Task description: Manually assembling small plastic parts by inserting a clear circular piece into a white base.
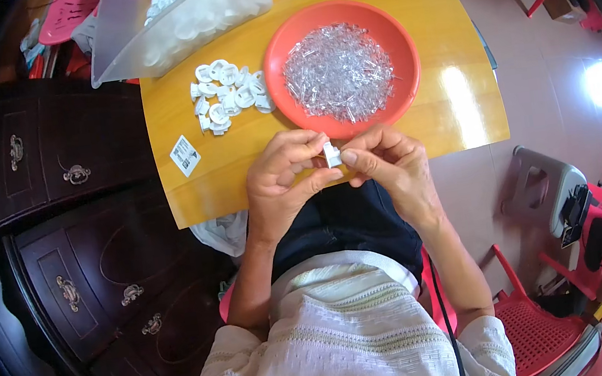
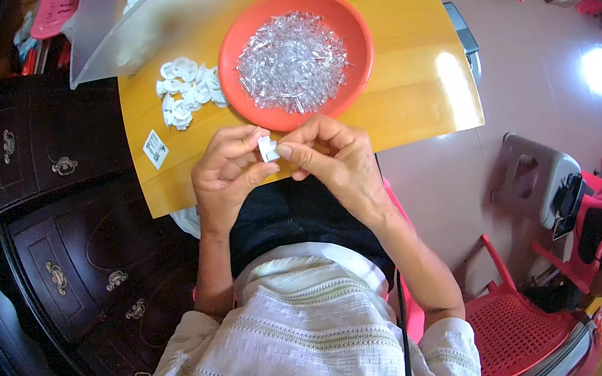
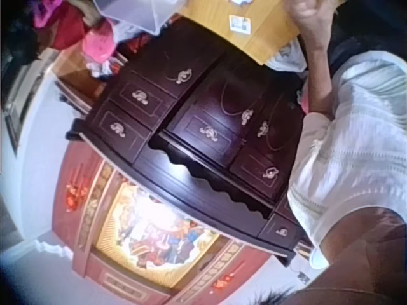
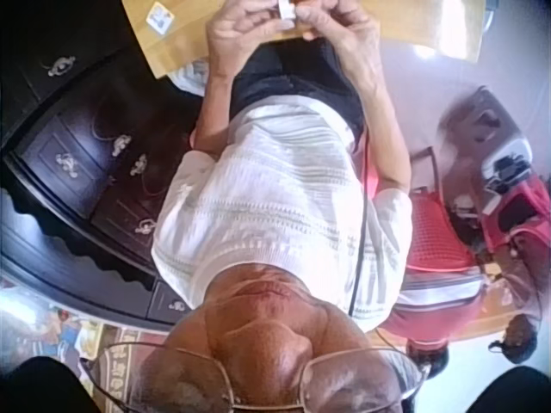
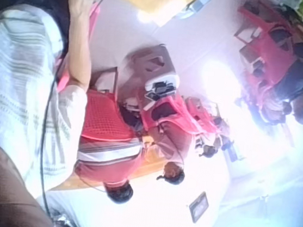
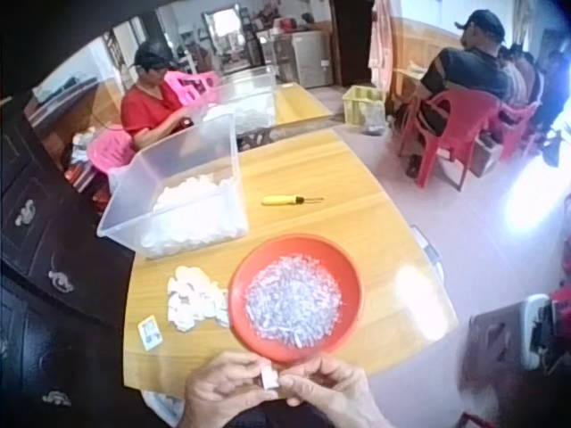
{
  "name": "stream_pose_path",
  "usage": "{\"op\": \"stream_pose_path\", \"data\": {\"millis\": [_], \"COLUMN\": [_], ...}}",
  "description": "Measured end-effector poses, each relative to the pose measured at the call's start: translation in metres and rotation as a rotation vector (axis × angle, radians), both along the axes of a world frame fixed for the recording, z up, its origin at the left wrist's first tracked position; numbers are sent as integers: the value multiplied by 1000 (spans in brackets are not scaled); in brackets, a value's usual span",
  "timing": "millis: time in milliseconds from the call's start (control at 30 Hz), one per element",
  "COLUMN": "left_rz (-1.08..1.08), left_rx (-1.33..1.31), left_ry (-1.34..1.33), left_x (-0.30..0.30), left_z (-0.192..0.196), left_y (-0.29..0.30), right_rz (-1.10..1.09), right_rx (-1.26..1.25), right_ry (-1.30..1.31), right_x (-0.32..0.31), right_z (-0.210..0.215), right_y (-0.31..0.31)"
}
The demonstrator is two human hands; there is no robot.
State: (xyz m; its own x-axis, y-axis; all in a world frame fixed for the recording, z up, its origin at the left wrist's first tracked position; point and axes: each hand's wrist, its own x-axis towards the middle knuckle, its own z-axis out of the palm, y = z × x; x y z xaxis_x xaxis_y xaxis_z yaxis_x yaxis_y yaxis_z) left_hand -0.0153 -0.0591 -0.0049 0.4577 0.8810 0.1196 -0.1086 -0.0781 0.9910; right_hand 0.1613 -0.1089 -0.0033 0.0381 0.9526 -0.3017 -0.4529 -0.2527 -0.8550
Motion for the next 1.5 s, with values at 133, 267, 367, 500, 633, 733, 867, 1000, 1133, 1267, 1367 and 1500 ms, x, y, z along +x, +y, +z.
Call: {"op": "stream_pose_path", "data": {"millis": [133, 267, 367, 500, 633, 733, 867, 1000, 1133, 1267, 1367, 1500], "left_rz": [-33, -37, -45, 120, 442, 496, 593, 369, 216, 197, 169, 196], "left_rx": [-13, -20, 29, 357, 651, 702, 948, 899, 637, 590, 549, 500], "left_ry": [9, -21, 37, 333, 432, 603, 661, 567, 579, 532, 522, 464], "left_x": [-1, 1, 3, -5, -27, -44, -36, -18, -1, 6, 5, 7], "left_z": [-1, -3, 9, 40, 76, 91, 91, 60, 18, 4, 3, 2], "left_y": [1, 10, 27, 80, 157, 197, 192, 128, 68, 39, 23, 17], "right_rz": [46, 15, -4, 43, 68, 125, 153, 79, 27, 35, 35, -50], "right_rx": [31, 27, -42, 147, 291, 274, 247, 280, 280, 260, 230, 280], "right_ry": [-55, -66, -115, -686, -1306, -1432, -1507, -1489, -1473, -1461, -1365, -1153], "right_x": [2, 0, 4, 16, 22, 20, 15, 14, 12, 17, 20, 25], "right_z": [0, 3, 18, 27, 28, 27, 23, 12, 11, 10, 12, 12], "right_y": [1, 8, 18, 37, 45, 47, 54, 57, 60, 59, 59, 60]}}
